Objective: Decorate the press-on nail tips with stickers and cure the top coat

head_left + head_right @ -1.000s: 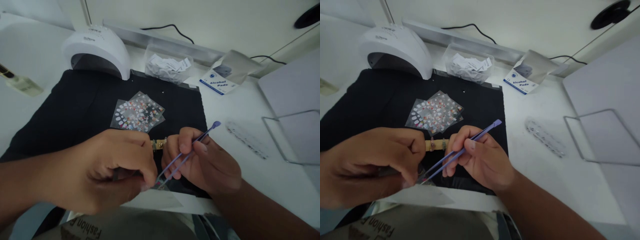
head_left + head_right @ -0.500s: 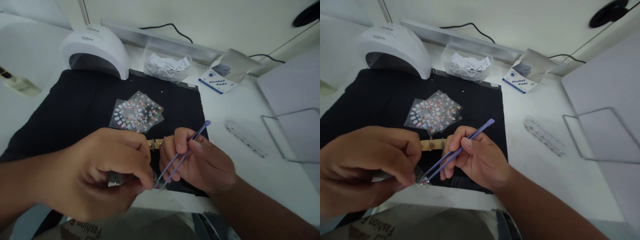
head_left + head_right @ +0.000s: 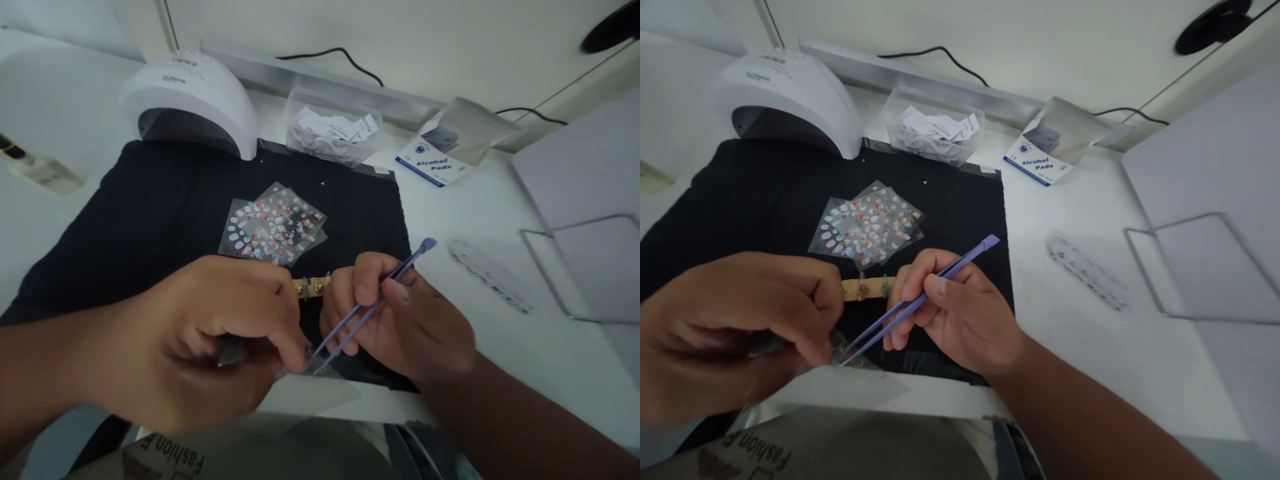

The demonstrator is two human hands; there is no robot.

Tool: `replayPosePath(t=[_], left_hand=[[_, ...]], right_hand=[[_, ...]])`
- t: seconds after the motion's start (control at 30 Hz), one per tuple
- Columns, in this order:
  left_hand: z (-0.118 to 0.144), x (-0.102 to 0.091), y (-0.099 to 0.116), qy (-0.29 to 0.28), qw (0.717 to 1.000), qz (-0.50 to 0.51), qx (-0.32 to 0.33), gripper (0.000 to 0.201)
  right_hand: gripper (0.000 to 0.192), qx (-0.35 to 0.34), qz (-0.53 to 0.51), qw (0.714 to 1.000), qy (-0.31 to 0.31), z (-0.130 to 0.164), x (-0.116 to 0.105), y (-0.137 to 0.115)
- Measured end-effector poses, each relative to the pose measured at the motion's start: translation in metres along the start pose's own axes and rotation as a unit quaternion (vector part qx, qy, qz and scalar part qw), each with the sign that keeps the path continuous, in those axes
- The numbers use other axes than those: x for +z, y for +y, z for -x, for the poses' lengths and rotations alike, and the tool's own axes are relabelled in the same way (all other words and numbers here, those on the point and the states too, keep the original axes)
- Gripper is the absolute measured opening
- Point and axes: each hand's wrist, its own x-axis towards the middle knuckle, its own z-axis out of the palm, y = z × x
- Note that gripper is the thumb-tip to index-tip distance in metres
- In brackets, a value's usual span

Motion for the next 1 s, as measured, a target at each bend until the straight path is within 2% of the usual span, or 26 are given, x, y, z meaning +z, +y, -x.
replayPosePath(t=[0.27,0.43,0.57,0.7,0.87,1.0], left_hand=[[0.004,-0.001,-0.001,0.005,0.999,0.035,-0.02,0.022],[0.005,-0.001,-0.002,0.013,0.999,0.047,-0.024,0.022],[0.004,0.0,-0.003,0.023,0.998,0.05,-0.039,0.023],[0.003,0.002,-0.003,0.033,0.996,0.064,-0.056,0.023],[0.001,0.003,-0.002,0.048,0.994,0.069,-0.069,0.026],[0.004,0.004,-0.003,0.068,0.992,0.086,-0.069,0.028]], right_hand=[[0.018,-0.064,0.077,0.995,0.009,0.004,0.001,-0.007],[0.016,-0.149,0.1,0.983,0.025,0.001,0.003,-0.012],[0.018,-0.183,0.139,0.973,0.01,0.005,0.008,-0.017],[0.021,-0.202,0.226,0.952,0.031,0.016,0.017,-0.015],[0.023,-0.265,0.311,0.911,0.057,0.027,0.02,-0.008],[0.022,-0.273,0.337,0.898,0.07,0.033,0.02,-0.006]])
